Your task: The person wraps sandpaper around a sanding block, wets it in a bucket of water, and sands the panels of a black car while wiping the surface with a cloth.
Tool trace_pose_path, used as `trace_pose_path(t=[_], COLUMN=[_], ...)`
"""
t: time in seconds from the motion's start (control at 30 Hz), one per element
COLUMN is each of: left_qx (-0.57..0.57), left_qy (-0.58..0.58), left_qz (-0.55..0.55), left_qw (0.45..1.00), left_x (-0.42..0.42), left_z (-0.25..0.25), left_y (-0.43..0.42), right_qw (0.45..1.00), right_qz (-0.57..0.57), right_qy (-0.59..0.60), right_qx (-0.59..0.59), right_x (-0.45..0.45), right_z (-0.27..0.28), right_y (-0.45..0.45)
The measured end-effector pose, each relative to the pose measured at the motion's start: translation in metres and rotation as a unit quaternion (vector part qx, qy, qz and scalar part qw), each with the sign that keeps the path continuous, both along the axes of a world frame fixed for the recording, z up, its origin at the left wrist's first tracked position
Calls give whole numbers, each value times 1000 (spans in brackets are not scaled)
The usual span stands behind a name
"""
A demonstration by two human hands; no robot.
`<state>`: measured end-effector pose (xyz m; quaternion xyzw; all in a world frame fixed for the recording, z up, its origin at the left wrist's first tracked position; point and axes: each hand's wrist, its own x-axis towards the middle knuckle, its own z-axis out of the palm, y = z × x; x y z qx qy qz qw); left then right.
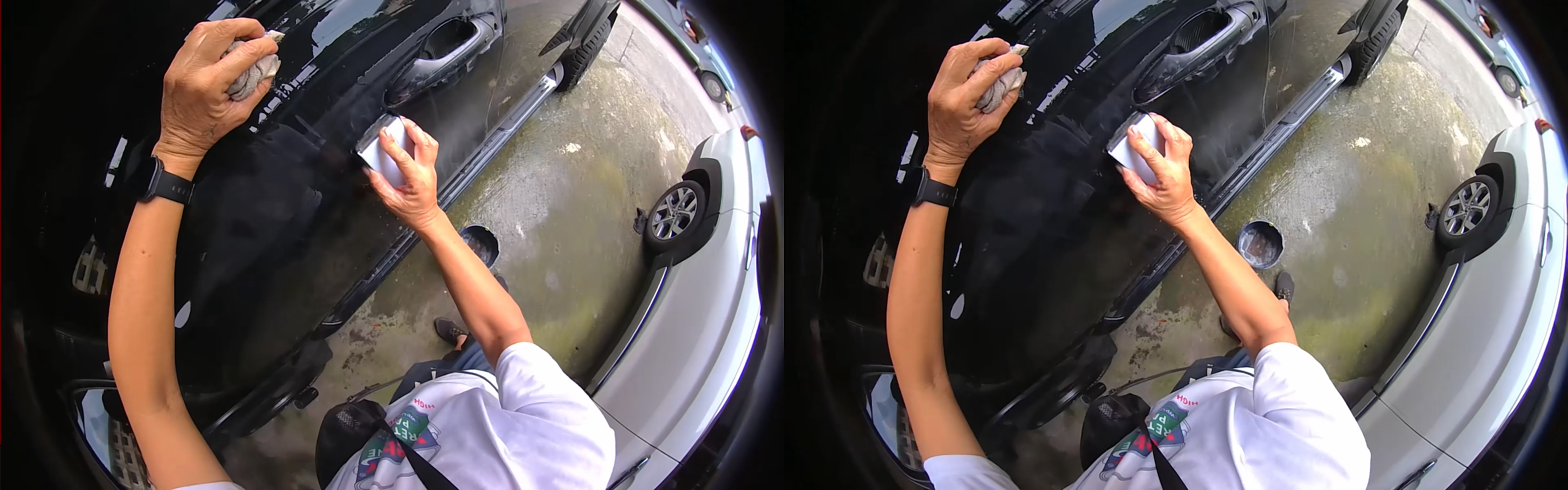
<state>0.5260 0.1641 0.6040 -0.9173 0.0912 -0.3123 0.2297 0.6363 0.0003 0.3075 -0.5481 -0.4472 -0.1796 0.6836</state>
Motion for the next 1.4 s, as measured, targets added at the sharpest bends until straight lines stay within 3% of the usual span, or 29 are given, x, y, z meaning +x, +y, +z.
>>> trace_pose_path(t=[0.1,0.2,0.27,0.5,0.63,0.7,0.8,0.93,1.0,1.13,1.23,1.4], left_qx=[0,19,23,1,-7,29,8,0,30,-9,9,71], left_qy=[-7,12,16,5,3,-31,-9,4,42,39,15,16], left_qz=[-6,-1,-9,-10,-8,-73,-43,-19,11,70,112,161], left_qw=[1000,1000,1000,1000,1000,996,999,1000,999,997,994,984], left_x=[0,-2,-1,-1,-2,8,-1,-17,-31,-64,-78,-113], left_z=[1,0,1,2,0,3,12,18,30,64,91,127], left_y=[1,5,1,-6,-1,-11,-20,-19,-21,-35,-44,-38], right_qw=[999,998,998,1000,996,994,993,997,998,940,897,823], right_qz=[-4,0,6,-22,-25,-28,-33,-26,-21,133,193,227], right_qy=[13,-59,-62,-18,-76,-101,-114,-75,-67,-312,-395,-521], right_qx=[37,22,29,12,33,32,15,-8,-2,-18,50,29], right_x=[-5,1,3,-5,-2,4,3,-14,-23,-109,-173,-103], right_z=[15,85,93,10,95,127,118,60,66,162,198,199], right_y=[13,22,27,8,31,45,38,15,16,32,64,52])
